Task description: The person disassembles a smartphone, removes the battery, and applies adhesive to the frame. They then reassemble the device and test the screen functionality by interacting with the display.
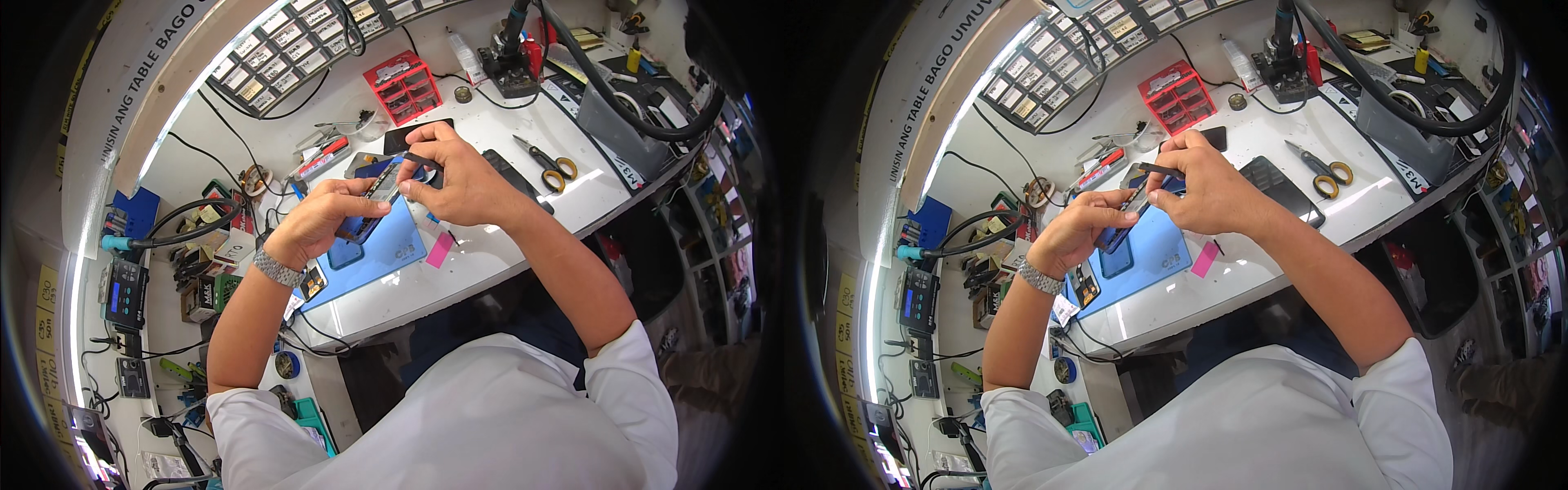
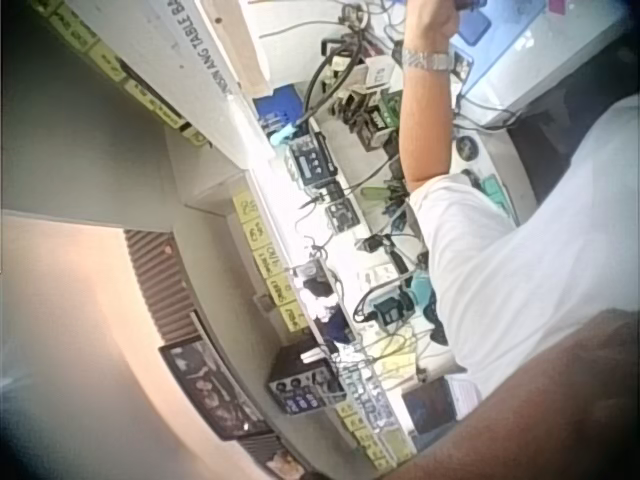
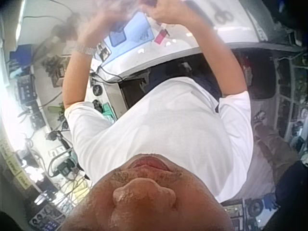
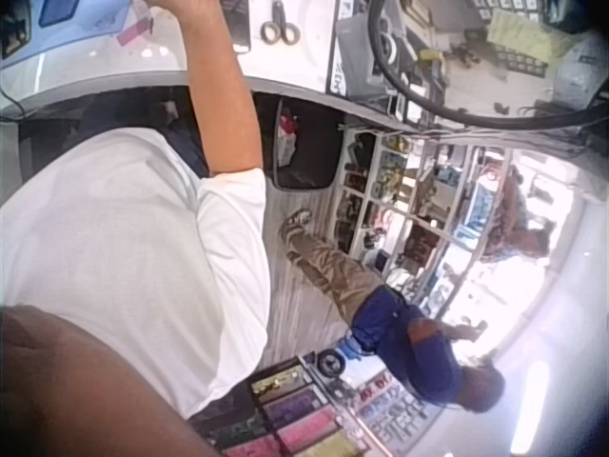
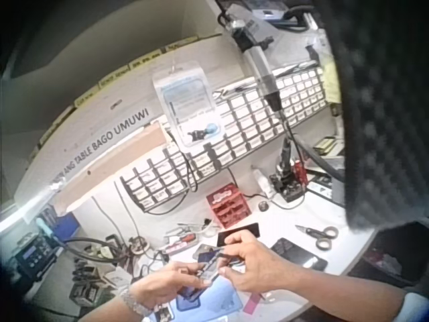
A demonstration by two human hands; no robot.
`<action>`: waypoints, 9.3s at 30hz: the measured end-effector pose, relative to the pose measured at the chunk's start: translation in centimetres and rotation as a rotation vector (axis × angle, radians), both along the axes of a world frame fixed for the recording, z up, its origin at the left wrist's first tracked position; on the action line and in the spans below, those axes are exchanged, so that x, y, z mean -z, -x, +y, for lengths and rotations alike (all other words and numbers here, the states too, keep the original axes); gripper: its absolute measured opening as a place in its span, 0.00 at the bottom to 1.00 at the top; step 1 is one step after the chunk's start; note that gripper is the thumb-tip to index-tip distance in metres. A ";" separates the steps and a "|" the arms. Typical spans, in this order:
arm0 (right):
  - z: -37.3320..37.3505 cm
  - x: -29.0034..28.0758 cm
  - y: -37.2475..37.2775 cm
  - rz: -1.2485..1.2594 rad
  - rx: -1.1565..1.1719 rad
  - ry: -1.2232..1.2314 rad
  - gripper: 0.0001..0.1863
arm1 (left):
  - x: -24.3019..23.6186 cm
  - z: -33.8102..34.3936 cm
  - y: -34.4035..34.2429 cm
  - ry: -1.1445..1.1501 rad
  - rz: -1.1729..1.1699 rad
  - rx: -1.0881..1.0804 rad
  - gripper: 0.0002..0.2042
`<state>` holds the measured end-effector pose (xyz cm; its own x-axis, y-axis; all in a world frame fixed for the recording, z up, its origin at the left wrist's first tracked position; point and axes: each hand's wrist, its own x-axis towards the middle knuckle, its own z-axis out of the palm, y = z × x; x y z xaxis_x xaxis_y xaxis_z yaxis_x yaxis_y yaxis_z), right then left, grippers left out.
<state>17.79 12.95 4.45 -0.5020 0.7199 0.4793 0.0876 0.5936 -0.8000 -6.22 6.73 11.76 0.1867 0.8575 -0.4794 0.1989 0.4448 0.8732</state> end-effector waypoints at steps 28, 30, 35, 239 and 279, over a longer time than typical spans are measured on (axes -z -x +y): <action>-0.7 0.4 0.6 0.142 0.015 0.016 0.10 | -0.2 -1.0 -0.4 -0.019 0.020 -0.116 0.19; -0.7 0.7 0.9 0.170 0.032 -0.043 0.09 | -0.2 -1.1 -0.7 -0.024 0.037 -0.130 0.22; -1.5 0.8 1.4 0.184 0.054 -0.091 0.10 | 0.2 -0.9 -0.3 -0.017 0.075 -0.097 0.31; -2.8 3.6 2.9 0.261 -0.150 -0.365 0.21 | 4.6 -7.6 0.7 0.029 -0.064 -0.293 0.28; -7.8 5.1 5.7 0.147 -0.056 0.531 0.04 | 8.8 -10.7 -2.8 -0.908 0.678 -0.494 0.39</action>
<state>12.05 5.18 -0.60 -0.5017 0.8559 0.1255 -0.0679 0.1056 -0.9921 -3.41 -3.96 2.97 -0.3058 0.8377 0.4525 0.7143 -0.1124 0.6908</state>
